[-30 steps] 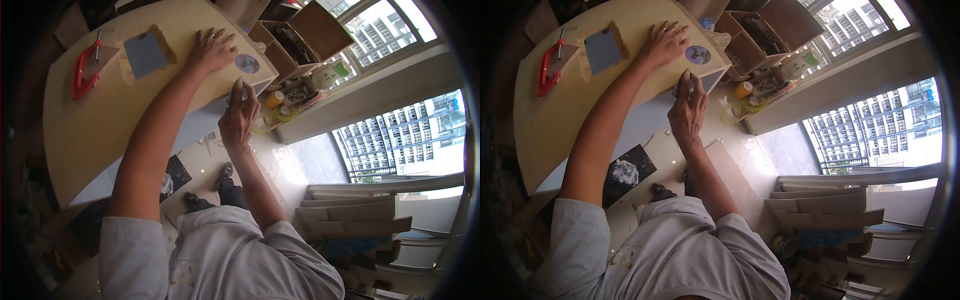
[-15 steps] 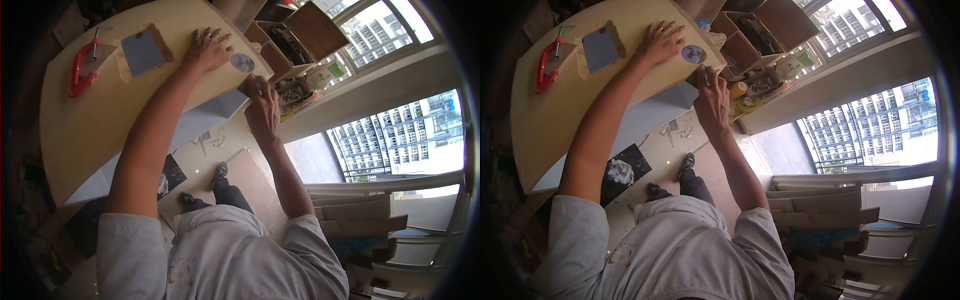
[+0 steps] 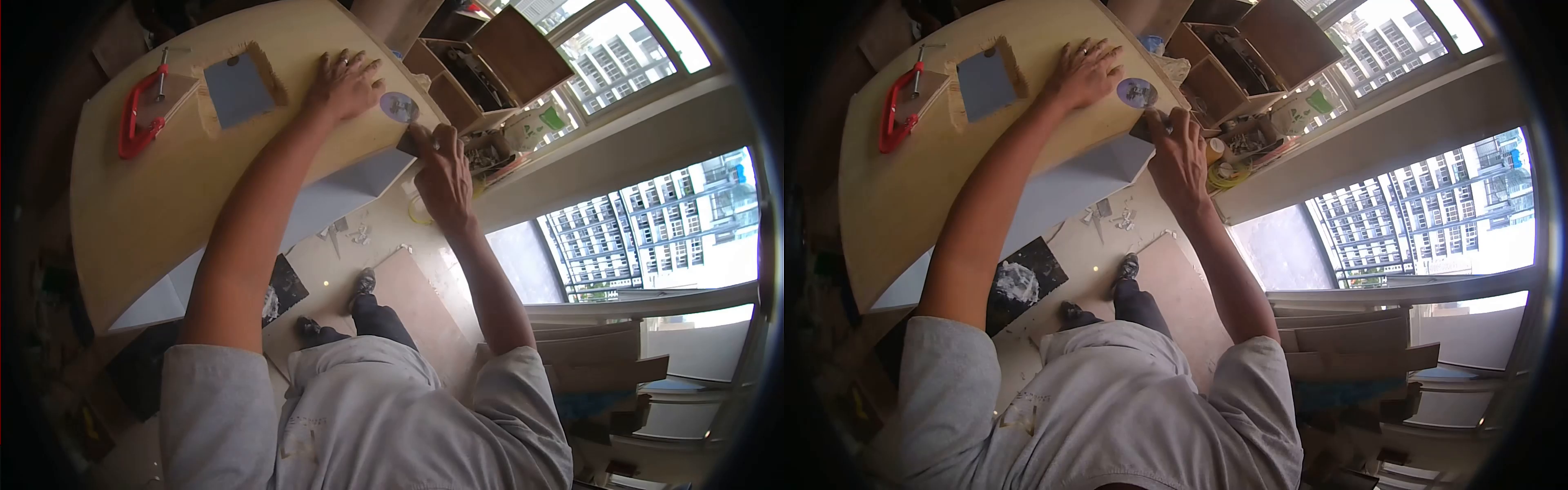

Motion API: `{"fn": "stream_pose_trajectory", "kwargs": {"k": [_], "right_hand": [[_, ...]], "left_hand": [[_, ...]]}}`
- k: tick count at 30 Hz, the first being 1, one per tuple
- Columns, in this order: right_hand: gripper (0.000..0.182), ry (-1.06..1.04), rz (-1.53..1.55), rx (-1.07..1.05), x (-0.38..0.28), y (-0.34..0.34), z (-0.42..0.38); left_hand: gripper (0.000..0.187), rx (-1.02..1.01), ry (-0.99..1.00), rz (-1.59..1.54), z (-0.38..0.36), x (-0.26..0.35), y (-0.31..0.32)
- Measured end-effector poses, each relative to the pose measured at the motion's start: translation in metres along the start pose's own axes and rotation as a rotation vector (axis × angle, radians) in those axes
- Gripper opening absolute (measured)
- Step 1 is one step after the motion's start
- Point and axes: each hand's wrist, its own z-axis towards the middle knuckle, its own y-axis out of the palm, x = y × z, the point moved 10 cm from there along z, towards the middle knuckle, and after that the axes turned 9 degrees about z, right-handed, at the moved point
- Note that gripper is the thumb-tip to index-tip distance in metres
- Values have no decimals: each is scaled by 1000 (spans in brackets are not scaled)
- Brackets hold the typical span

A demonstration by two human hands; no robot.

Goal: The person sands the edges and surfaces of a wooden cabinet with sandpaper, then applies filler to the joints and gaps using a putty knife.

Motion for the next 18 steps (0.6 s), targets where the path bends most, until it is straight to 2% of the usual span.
{"fn": "stream_pose_trajectory", "kwargs": {"k": [1, 3, 5, 6, 9, 10, 13, 14, 15, 17, 18], "right_hand": [[66, 100, -51, 7, 27, -2, 7], [65, 161, 76, 25, 19, -9, 8], [63, -19, 182, -79, -28, 6, -9], [64, -97, 140, -75, -50, 11, -15], [69, -30, 105, -27, 0, -5, 7], [74, 71, 101, -34, 16, -7, 12], [74, 51, 27, -46, -11, 3, 2], [74, -35, 62, -97, -35, 6, -8], [71, -98, 11, -98, -49, 8, -14], [64, -119, 41, -33, -18, -3, 0], [55, -36, -5, 22, 0, -16, 10]], "left_hand": [[67, 9, 5, -4, 1, 0, 2], [68, 26, 4, -16, 3, -1, 4], [68, -5, 1, -5, 0, 0, 6], [68, -14, 3, 8, 2, -1, 3], [68, 7, -4, -14, -1, 0, -3], [68, 15, 2, -10, 1, -1, -5], [68, 4, 8, -14, 0, 0, 0], [67, -8, 8, -14, -1, 2, 1], [67, -15, 8, -7, 1, -1, 0], [67, 8, 4, -23, -5, 1, 0], [67, 35, -2, -29, -2, 0, -5]]}}
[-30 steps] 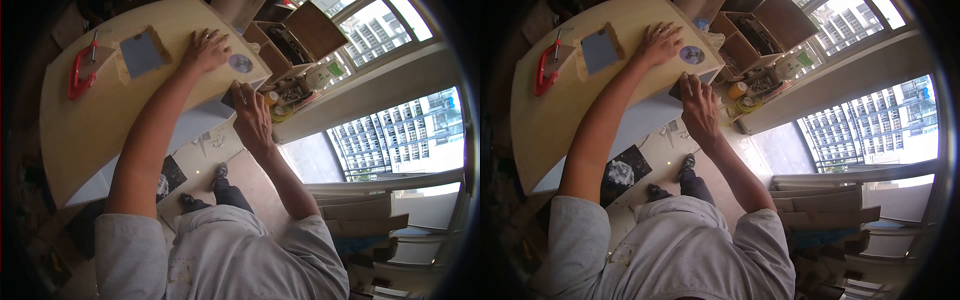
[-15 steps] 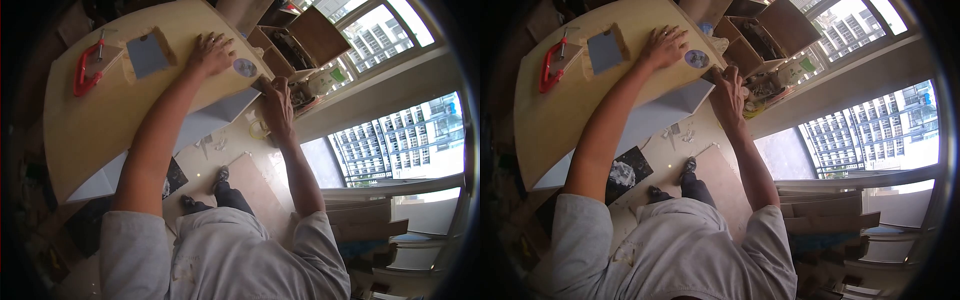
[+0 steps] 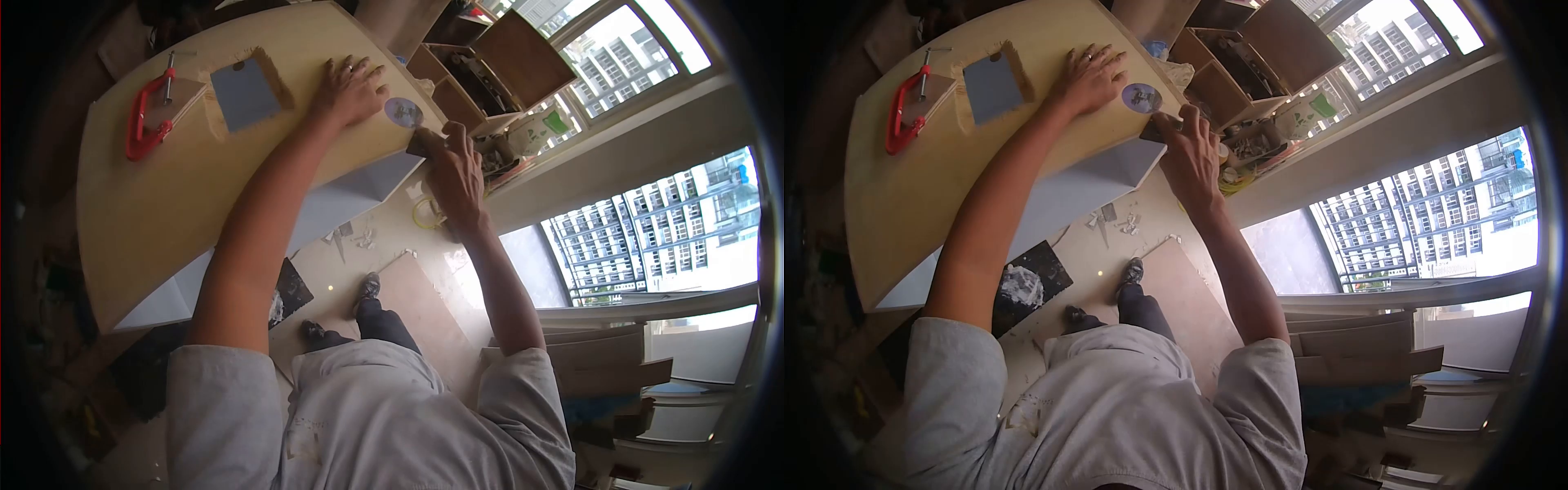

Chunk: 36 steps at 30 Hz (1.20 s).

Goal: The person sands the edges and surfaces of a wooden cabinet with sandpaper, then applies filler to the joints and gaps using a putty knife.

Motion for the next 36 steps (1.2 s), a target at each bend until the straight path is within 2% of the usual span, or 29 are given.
{"fn": "stream_pose_trajectory", "kwargs": {"k": [1, 3, 6, 7, 10, 13, 15, 17, 19, 21, 23, 24, 25, 27, 29, 31, 33, 34, 36], "right_hand": [[55, 119, -66, -14, 33, 8, 4], [62, 146, -93, -1, 18, 7, 5], [70, -55, 20, -96, -59, 20, -18], [67, -80, 43, -86, -51, 20, -18], [58, 126, -118, -26, 31, 12, 2], [59, 130, -136, -27, 8, 12, -2], [65, -43, -50, -89, -55, 21, -17], [64, -126, 7, -95, -59, 24, -20], [62, 36, -118, -33, -8, 17, -4], [60, 88, -159, -17, 7, 13, 2], [60, 106, -115, -72, -14, 23, -5], [72, 54, -114, -150, -47, 26, -13], [72, -31, -100, -161, -68, 33, -22], [56, -97, -35, -115, -54, 24, -16], [48, 85, -186, -14, 7, 20, -1], [46, 197, -153, -44, 15, 23, 5], [47, 79, -169, -160, -40, 33, -9], [47, -45, -171, -121, -72, 34, -20], [42, -32, -147, -117, -57, 30, -20]], "left_hand": [[67, 5, 10, 6, 2, 1, 0], [66, 6, 17, 17, 4, 0, 4], [66, -23, 19, 16, 3, 0, 3], [66, -12, 13, 14, 4, -2, 0], [66, 6, 8, -1, 1, -2, -1], [66, -3, -9, -23, 0, -2, 1], [66, -26, -15, -33, -1, -1, 2], [66, -53, -18, -15, 1, -5, -3], [66, -60, -10, -18, -1, 0, -2], [66, -37, -18, -25, -3, -1, -2], [66, -44, -16, -13, -2, -1, 1], [66, -41, -15, -18, -2, 0, 3], [66, -32, -14, -18, 0, -2, 3], [65, -15, 5, -15, -2, -1, 5], [65, 20, 14, -4, 4, -3, 1], [65, 40, 15, 4, 3, -2, 7], [65, 15, 14, -13, -1, -1, 5], [65, 9, 15, -17, 1, -2, 2], [65, 17, 15, -26, 1, -3, 3]]}}
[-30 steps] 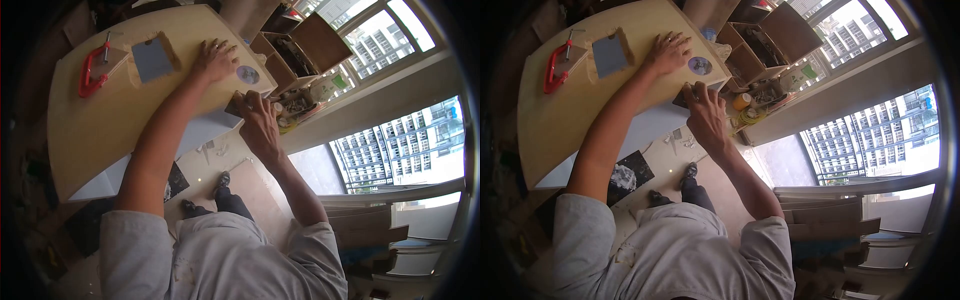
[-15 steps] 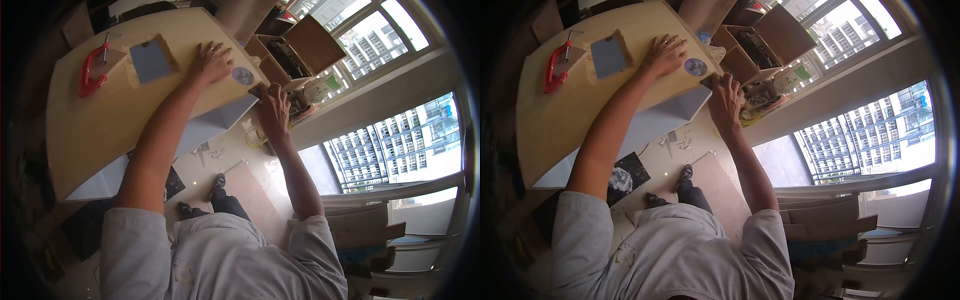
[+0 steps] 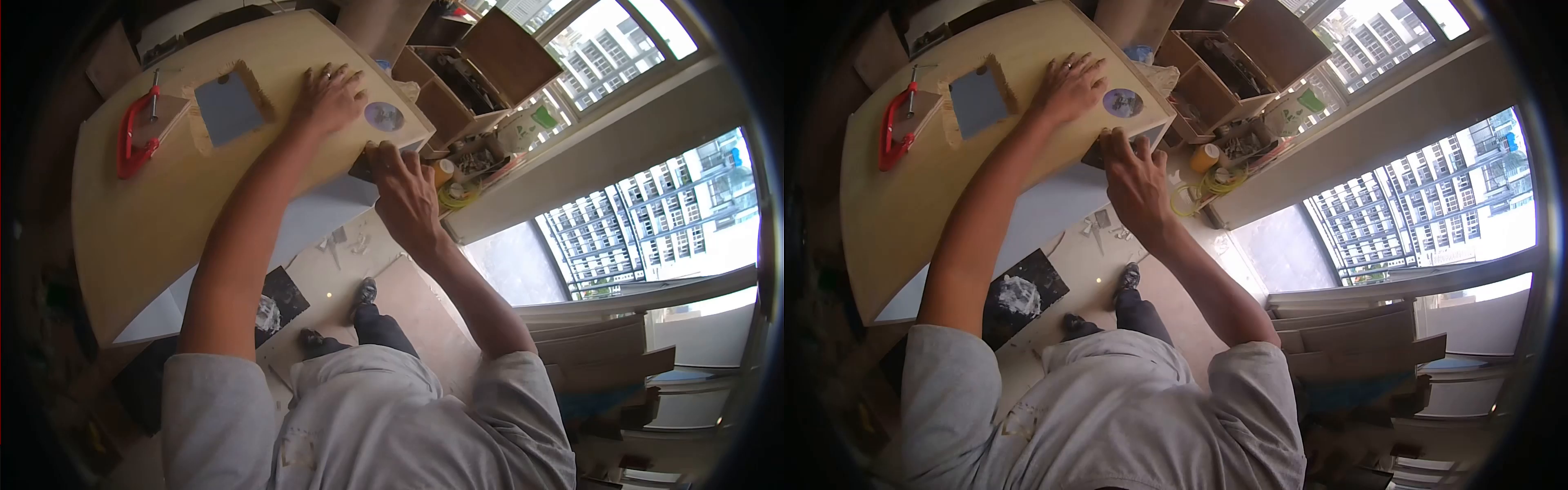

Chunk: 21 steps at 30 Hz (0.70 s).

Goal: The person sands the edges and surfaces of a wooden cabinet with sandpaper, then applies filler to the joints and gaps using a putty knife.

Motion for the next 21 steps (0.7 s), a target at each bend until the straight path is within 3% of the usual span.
{"fn": "stream_pose_trajectory", "kwargs": {"k": [3, 5, 8, 12, 17, 19, 21], "right_hand": [[38, 189, -15, 92, 82, -4, 22], [41, 166, 12, 53, 70, -2, 17], [48, -34, 17, 56, 6, 1, -6], [49, 161, 7, 76, 90, -5, 19], [50, -87, 57, 3, -4, -3, -7], [46, -51, 70, 75, 38, -9, 6], [42, 140, 29, 117, 80, -15, 21]], "left_hand": [[65, 11, 4, 12, -1, 1, -2], [65, 1, 1, 21, -1, 0, -3], [65, -11, 9, 25, 3, -1, -7], [64, -15, 7, 26, -4, 2, 0], [64, -21, -2, 28, 1, -1, -7], [63, -18, 5, 38, -4, 3, -7], [63, -10, 6, 34, -2, 2, -7]]}}
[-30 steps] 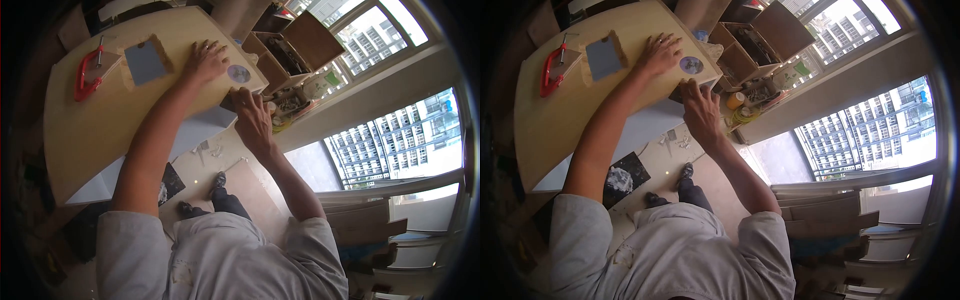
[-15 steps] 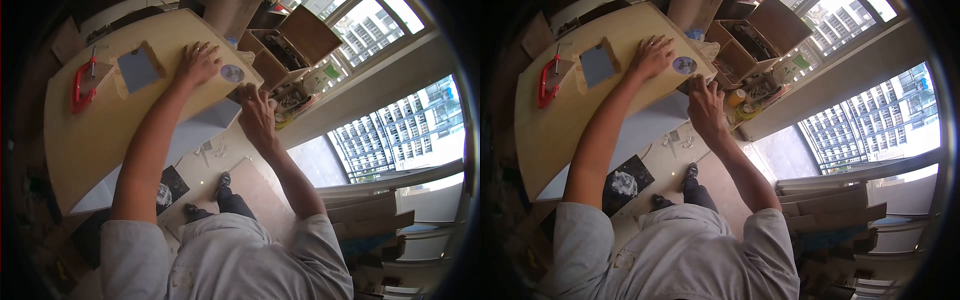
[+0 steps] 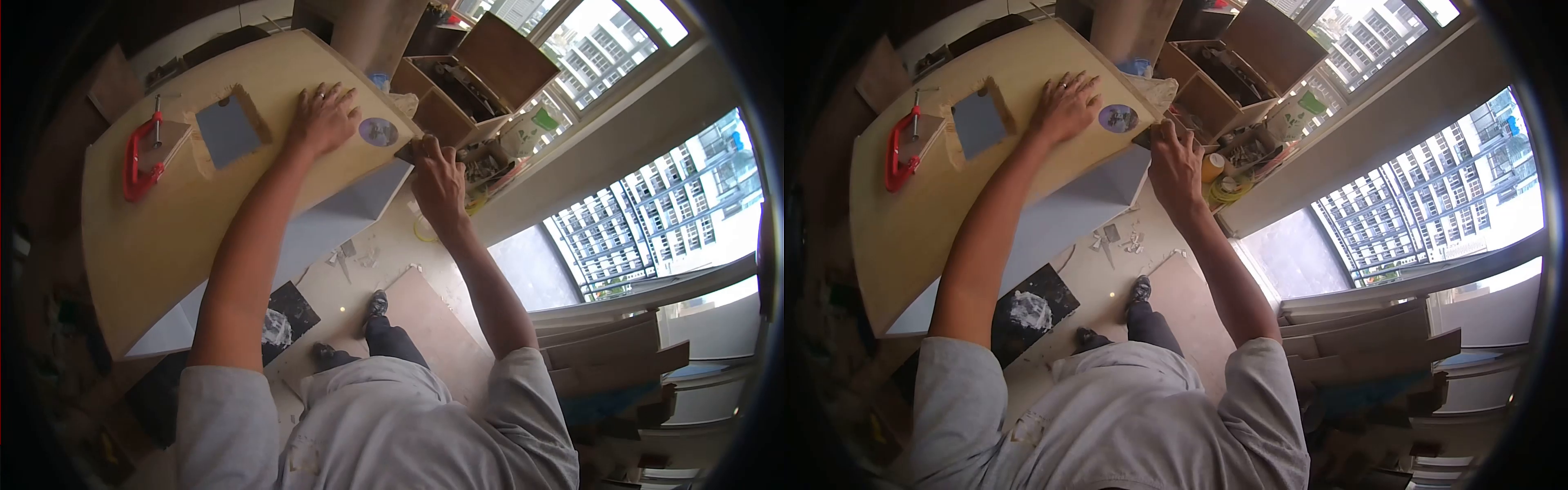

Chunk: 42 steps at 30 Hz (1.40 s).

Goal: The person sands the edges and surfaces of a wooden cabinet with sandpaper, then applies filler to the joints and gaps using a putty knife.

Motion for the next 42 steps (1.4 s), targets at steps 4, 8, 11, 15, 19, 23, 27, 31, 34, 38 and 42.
{"fn": "stream_pose_trajectory", "kwargs": {"k": [4, 8, 11, 15, 19, 23, 27, 31, 34, 38, 42], "right_hand": [[51, -197, 82, -113, -75, 11, -40], [57, 7, 46, 15, 8, 9, -8], [50, -28, -40, -50, -17, 15, -9], [45, -114, 72, -68, -36, 6, -25], [50, -35, 39, -56, -13, 13, -4], [64, -218, 245, -94, -62, 7, -29], [56, 23, 52, -42, -2, 7, 1], [55, -124, 141, -72, -62, 5, -19], [59, 22, 36, -20, -2, 15, -4], [42, -54, 43, -12, -48, 17, -19], [64, -306, 452, -122, -84, -5, -43]], "left_hand": [[63, -10, -8, -14, 1, 0, 1], [63, 19, 12, -3, 6, -4, 5], [63, 0, -21, -13, 0, -5, 2], [63, -27, -5, -19, -3, 3, 1], [63, -52, -18, -7, 0, 0, 0], [63, -50, -13, -6, -3, 3, 6], [63, -14, -12, -11, -4, 0, 2], [63, -48, -15, -11, 0, 0, -2], [62, -12, -4, -14, -3, 1, -3], [63, 22, 3, -60, -2, 0, -3], [64, 15, 25, -58, -2, -2, 3]]}}
